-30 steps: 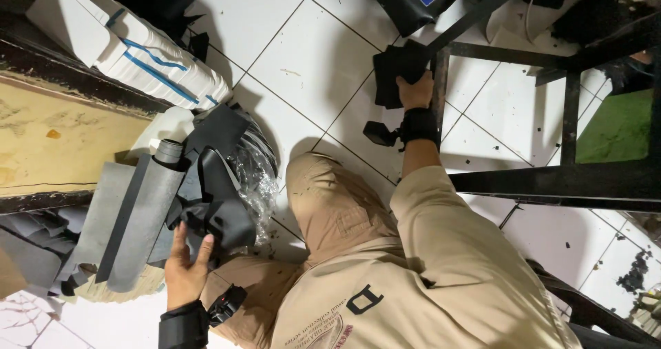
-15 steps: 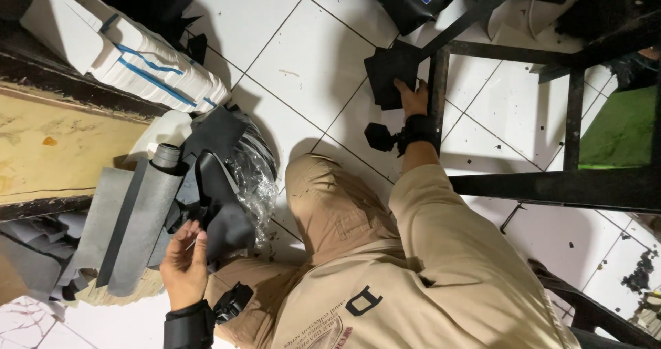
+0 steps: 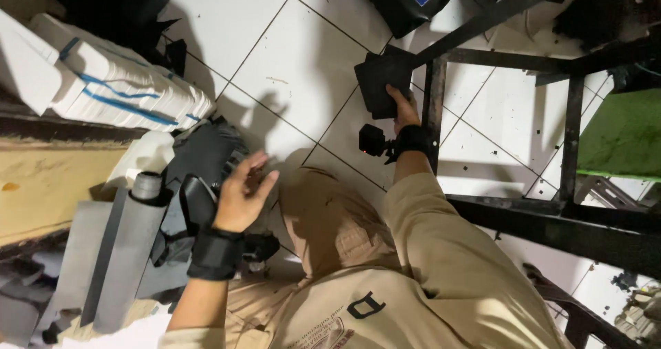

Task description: The recorder is picking up small black leather rectangles from the floor and arranging them into a neat stack.

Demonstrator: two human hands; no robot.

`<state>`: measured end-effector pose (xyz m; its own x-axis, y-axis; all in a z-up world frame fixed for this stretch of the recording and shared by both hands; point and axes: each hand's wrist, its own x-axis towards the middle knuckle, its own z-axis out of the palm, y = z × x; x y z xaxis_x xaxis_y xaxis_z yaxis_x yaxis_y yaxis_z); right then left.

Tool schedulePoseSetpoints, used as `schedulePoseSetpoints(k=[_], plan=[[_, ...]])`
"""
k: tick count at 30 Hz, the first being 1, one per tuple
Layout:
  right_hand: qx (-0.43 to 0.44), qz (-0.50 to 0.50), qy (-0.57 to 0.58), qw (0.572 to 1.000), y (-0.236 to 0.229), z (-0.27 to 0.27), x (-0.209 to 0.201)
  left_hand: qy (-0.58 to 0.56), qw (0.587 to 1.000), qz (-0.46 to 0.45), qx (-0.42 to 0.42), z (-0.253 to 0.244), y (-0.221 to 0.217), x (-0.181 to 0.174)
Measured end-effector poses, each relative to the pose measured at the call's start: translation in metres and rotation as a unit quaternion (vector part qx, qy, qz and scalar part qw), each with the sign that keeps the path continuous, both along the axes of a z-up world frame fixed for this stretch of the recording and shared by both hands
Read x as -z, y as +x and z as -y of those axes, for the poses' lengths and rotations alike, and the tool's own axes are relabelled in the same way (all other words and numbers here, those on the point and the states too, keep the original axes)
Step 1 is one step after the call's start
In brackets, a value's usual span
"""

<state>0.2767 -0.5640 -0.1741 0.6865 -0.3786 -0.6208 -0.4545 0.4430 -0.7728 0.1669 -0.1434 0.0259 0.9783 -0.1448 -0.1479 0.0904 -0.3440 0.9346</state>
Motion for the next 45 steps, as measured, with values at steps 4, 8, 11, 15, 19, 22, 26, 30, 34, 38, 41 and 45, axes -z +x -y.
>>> schedulePoseSetpoints(k=[4,8,11,15,19,22,26,30,34,38,41,45], plan=[[0.011,-0.055,-0.002,0.998,0.012,-0.003,-0.002,-0.010,0.998,-0.033,0.045,0.027,0.047,0.053],[-0.033,-0.049,-0.023,0.998,0.022,0.002,0.008,-0.031,0.992,-0.090,0.079,0.059,0.100,0.089],[-0.100,-0.021,-0.084,0.991,0.028,0.014,0.033,-0.053,0.978,-0.163,0.116,0.086,0.137,0.117],[-0.120,-0.027,-0.092,0.988,0.030,0.010,0.031,-0.071,0.950,-0.273,0.133,0.129,0.164,0.155],[-0.146,-0.008,-0.085,0.986,0.043,-0.019,0.003,-0.165,0.925,-0.310,0.146,0.151,0.171,0.178],[-0.239,-0.050,-0.262,0.934,0.053,-0.048,-0.012,-0.213,0.899,-0.346,0.165,0.139,0.183,0.171],[-0.310,-0.195,-0.501,0.784,0.063,-0.121,-0.022,-0.112,0.894,-0.394,0.182,0.103,0.208,0.141],[-0.312,-0.176,-0.561,0.746,0.062,-0.167,-0.011,-0.019,0.907,-0.379,0.180,0.061,0.205,0.153],[-0.319,-0.201,-0.572,0.729,0.071,-0.168,-0.017,-0.010,0.918,-0.365,0.153,0.031,0.206,0.156],[-0.333,-0.186,-0.560,0.736,0.074,-0.165,-0.015,0.000,0.917,-0.376,0.135,0.016,0.210,0.120],[-0.328,-0.203,-0.557,0.736,0.075,-0.167,-0.013,-0.013,0.915,-0.387,0.116,0.011,0.207,0.117],[-0.323,-0.213,-0.535,0.751,0.082,-0.163,-0.025,-0.008,0.910,-0.391,0.139,0.046,0.230,0.119]])
